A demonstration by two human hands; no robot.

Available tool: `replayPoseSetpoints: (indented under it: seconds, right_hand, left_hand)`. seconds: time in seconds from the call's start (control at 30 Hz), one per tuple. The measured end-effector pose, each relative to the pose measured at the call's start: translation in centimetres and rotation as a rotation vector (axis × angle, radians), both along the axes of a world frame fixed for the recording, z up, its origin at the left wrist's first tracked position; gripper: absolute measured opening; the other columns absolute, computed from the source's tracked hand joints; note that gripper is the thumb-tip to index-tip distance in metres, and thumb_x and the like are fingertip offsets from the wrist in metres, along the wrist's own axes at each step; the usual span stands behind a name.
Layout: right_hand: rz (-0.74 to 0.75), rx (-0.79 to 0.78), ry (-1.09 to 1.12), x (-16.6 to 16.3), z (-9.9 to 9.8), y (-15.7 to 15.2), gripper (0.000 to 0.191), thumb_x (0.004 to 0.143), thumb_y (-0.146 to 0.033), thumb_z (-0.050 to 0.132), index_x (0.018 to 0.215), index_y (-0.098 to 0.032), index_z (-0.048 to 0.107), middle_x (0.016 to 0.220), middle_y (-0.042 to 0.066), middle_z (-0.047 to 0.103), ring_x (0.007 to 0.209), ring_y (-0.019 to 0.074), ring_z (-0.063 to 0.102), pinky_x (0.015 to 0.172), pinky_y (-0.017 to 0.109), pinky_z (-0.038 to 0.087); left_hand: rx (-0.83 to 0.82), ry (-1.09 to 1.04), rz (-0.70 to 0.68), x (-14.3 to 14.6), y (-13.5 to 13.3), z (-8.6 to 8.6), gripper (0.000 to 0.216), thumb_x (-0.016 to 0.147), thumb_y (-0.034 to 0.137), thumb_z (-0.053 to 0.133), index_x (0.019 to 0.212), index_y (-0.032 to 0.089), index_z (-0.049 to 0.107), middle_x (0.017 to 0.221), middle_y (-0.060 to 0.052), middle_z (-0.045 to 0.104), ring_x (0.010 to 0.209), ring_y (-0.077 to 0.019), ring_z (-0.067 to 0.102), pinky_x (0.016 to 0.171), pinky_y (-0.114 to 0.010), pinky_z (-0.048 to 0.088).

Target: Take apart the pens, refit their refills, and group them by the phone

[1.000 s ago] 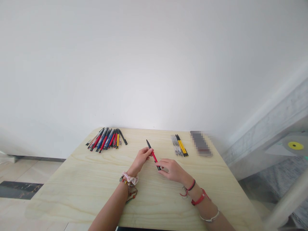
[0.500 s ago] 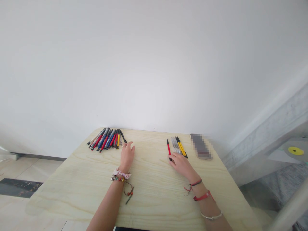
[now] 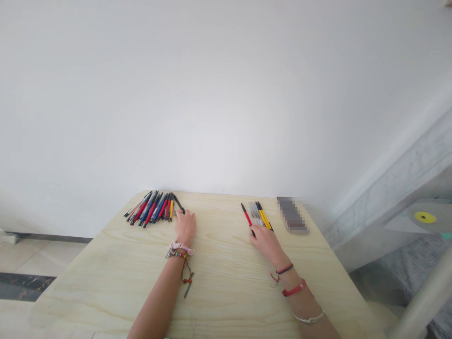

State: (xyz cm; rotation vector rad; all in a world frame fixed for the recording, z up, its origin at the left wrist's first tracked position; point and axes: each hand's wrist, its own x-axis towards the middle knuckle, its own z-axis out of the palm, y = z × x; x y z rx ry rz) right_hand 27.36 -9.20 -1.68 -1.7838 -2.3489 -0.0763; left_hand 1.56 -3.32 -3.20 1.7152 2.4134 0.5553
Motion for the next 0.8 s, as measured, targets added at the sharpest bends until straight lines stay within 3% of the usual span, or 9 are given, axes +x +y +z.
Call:
replayPoseSetpoints:
  seconds: [0.23, 0.57, 0.67, 0.8]
  right_hand:
    - [-0.123, 0.064, -0.023, -0.3, -0.2, 0.0, 0.016, 0.076, -0.018, 0.042, 0.084, -0.019, 0.056, 0.076, 0.009, 0.061, 0.070, 0.0199, 0.057, 0.054, 0.027, 0.041]
    - [-0.271, -0.023, -0.073, -1.1, 0.0, 0.0, 0.020, 0.077, -0.023, 0.041, 0.077, -0.016, 0.060, 0.067, 0.013, 0.063, 0.059, 0.0211, 0.059, 0.050, 0.028, 0.042]
    - [-0.295, -0.009, -0.084, -1.2, -0.1, -0.1, 0.021, 0.077, -0.023, 0.041, 0.075, -0.015, 0.060, 0.066, 0.014, 0.063, 0.059, 0.0213, 0.059, 0.050, 0.028, 0.042]
    - [-0.321, 0.001, -0.117, -1.3, 0.0, -0.1, 0.020, 0.077, -0.023, 0.043, 0.074, -0.015, 0.061, 0.065, 0.013, 0.063, 0.060, 0.0211, 0.060, 0.049, 0.027, 0.042]
  left_hand:
    - [-0.012, 0.034, -0.017, -0.3, 0.0, 0.5, 0.027, 0.080, 0.023, 0.032, 0.093, 0.012, 0.053, 0.097, -0.019, 0.047, 0.074, -0.0260, 0.055, 0.055, -0.033, 0.038]
    - [-0.045, 0.063, -0.036, -0.6, -0.2, 0.4, 0.024, 0.080, 0.024, 0.032, 0.091, 0.011, 0.050, 0.087, -0.016, 0.055, 0.075, -0.0258, 0.056, 0.057, -0.031, 0.037]
    - [-0.007, -0.039, -0.013, -0.7, -0.4, 0.3, 0.024, 0.080, 0.024, 0.032, 0.093, 0.012, 0.049, 0.083, -0.014, 0.057, 0.073, -0.0241, 0.056, 0.056, -0.030, 0.037]
    - [0.114, -0.386, -0.056, 0.1, -0.8, 0.4, 0.033, 0.077, 0.023, 0.037, 0.108, 0.013, 0.040, 0.072, -0.006, 0.056, 0.071, -0.0197, 0.055, 0.059, -0.029, 0.037]
